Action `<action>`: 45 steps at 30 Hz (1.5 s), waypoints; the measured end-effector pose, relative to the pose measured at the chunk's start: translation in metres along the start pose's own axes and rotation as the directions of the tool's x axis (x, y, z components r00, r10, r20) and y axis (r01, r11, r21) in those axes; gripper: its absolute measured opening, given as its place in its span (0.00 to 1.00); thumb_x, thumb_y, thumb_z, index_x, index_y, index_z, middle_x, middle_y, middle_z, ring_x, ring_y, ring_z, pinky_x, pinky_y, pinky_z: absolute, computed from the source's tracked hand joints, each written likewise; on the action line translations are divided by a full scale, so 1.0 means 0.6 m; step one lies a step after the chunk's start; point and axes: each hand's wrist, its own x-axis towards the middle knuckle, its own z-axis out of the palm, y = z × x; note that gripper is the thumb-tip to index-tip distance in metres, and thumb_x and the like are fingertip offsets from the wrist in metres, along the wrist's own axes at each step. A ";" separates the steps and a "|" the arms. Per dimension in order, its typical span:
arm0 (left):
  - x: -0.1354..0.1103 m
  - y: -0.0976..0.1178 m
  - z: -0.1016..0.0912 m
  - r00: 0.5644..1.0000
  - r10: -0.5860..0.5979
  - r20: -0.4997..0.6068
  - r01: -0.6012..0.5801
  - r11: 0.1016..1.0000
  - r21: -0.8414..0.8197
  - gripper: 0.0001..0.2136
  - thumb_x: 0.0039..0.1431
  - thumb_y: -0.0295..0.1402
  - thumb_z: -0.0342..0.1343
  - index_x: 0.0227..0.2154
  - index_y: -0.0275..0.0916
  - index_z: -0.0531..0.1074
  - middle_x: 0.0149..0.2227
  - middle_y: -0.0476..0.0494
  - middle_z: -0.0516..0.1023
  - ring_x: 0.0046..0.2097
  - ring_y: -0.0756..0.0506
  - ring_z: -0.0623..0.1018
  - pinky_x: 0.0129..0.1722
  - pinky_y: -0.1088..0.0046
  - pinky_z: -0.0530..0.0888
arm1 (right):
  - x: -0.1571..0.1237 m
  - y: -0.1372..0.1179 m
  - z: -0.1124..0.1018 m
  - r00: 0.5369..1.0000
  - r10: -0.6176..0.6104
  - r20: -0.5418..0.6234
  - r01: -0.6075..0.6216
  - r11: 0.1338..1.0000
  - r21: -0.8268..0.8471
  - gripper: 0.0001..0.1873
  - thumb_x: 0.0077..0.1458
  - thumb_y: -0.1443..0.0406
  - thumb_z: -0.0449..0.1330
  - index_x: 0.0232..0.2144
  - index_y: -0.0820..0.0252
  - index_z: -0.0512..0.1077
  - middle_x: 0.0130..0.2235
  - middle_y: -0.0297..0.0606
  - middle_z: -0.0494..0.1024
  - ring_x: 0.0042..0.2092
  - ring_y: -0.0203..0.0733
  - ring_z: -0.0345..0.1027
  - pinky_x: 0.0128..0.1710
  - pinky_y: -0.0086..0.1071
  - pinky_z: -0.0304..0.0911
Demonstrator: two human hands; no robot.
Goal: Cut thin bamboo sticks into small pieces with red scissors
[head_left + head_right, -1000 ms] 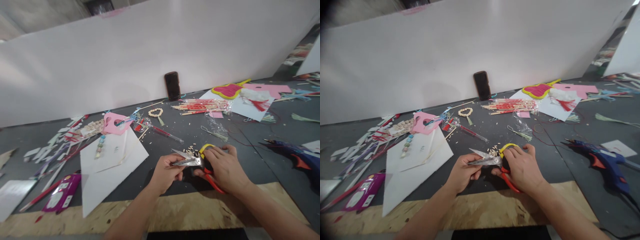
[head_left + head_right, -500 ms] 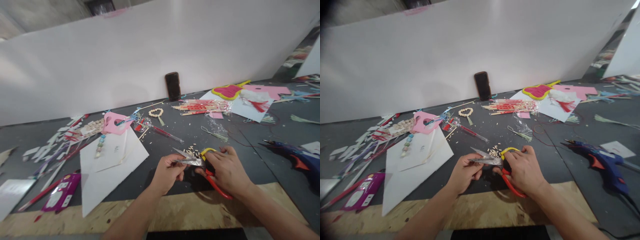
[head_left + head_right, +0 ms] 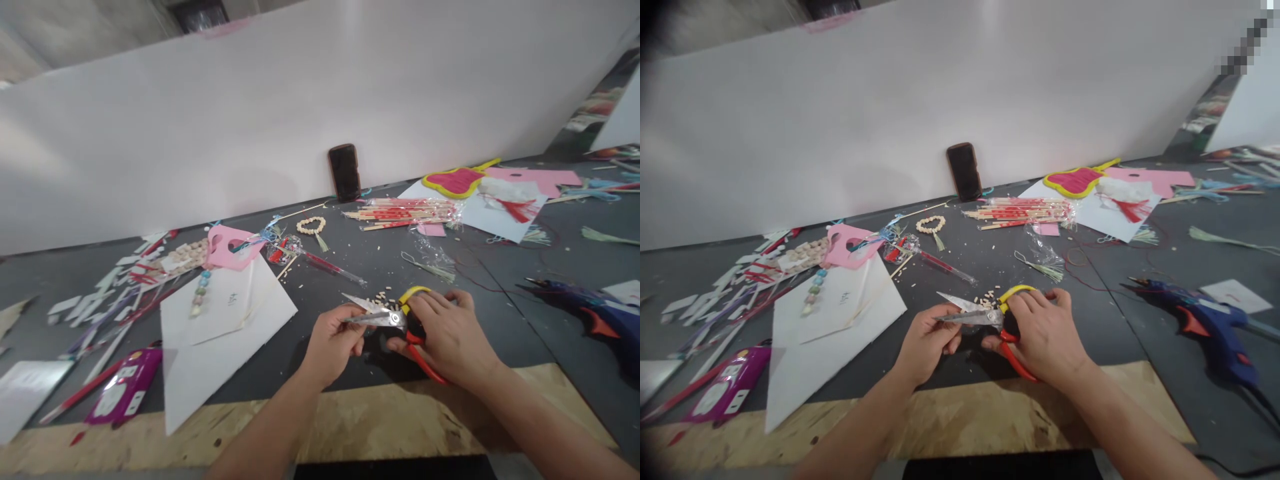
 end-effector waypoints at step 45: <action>0.003 -0.007 -0.010 0.998 0.054 -0.012 -0.053 0.992 0.111 0.05 0.46 0.31 0.61 0.22 0.34 0.76 0.31 0.44 0.76 0.17 0.58 0.65 0.18 0.79 0.64 | -0.003 -0.001 -0.006 0.999 -0.048 0.004 0.048 0.999 0.022 0.14 0.56 0.55 0.51 0.29 0.59 0.65 0.27 0.36 0.74 0.30 0.42 0.67 0.42 0.42 0.45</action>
